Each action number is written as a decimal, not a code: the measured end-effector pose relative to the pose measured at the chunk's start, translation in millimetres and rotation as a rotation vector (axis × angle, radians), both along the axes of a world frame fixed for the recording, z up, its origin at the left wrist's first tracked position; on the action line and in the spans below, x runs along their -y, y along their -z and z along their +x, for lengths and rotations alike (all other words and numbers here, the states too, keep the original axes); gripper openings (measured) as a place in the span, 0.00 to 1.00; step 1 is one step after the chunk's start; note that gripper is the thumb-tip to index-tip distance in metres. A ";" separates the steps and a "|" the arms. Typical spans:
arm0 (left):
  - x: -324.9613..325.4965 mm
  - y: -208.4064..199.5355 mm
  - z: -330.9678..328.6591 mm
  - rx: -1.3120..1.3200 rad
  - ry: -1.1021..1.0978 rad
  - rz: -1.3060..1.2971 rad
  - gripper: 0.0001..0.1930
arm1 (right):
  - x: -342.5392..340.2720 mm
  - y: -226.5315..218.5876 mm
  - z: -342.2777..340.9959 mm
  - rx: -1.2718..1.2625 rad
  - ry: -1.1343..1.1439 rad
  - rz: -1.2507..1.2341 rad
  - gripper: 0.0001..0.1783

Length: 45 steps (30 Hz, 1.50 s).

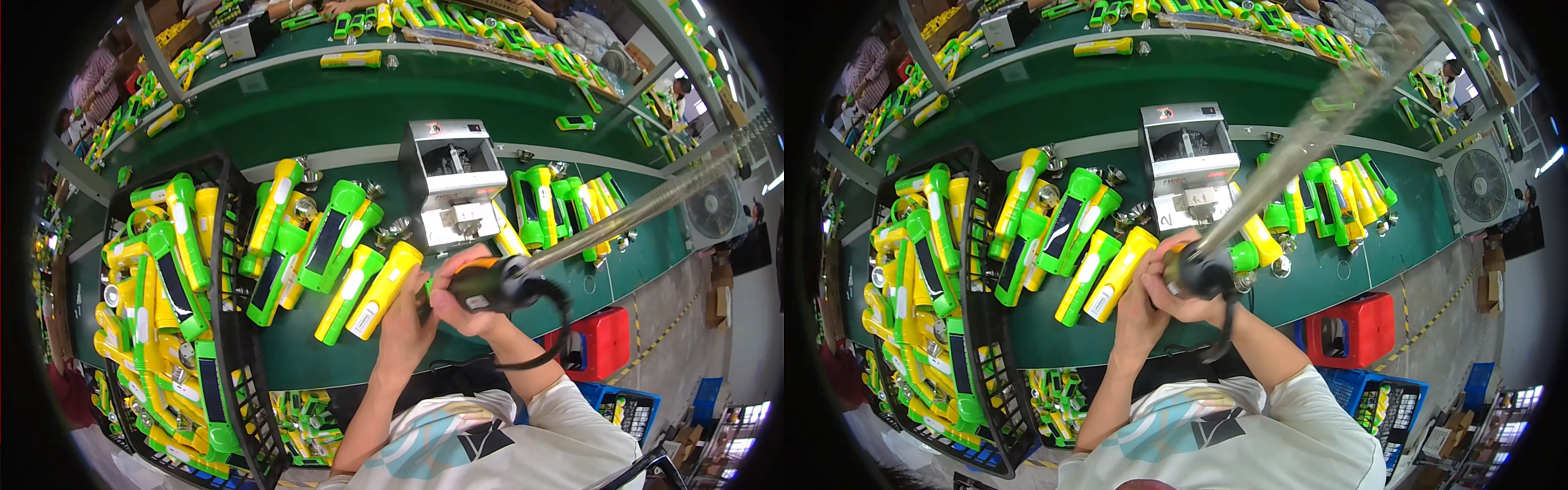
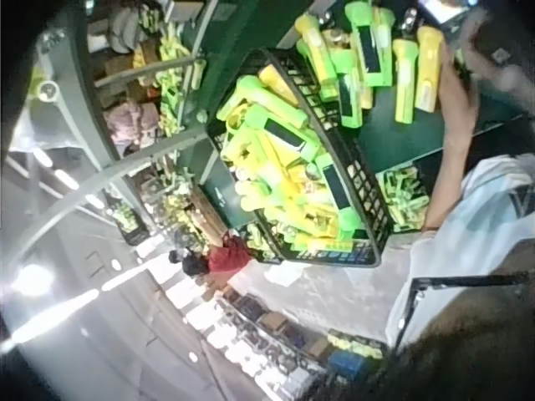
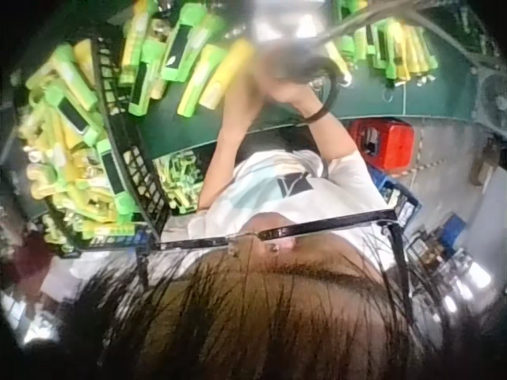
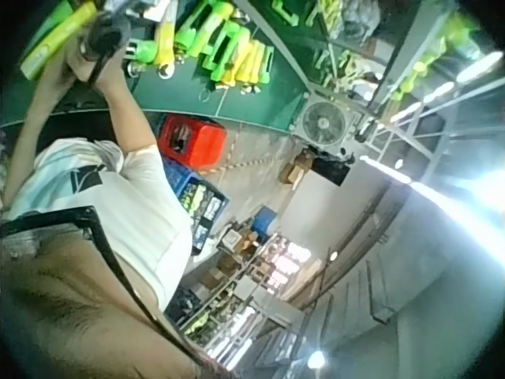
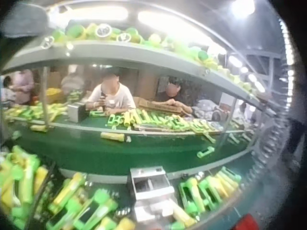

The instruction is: The person assembles flashlights by holding the casings together, driving screws into them using an electric screwdriver, and setting the flashlights on the workbench.

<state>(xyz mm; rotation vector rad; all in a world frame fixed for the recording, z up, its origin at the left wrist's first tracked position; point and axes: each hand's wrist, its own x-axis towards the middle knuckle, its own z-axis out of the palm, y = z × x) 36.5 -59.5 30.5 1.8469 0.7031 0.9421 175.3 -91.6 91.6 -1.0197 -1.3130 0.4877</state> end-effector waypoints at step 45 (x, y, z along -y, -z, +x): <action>5.3 -17.3 14.4 -0.349 0.037 0.406 0.20 | -24.2 -55.7 90.7 -0.162 0.121 0.109 0.10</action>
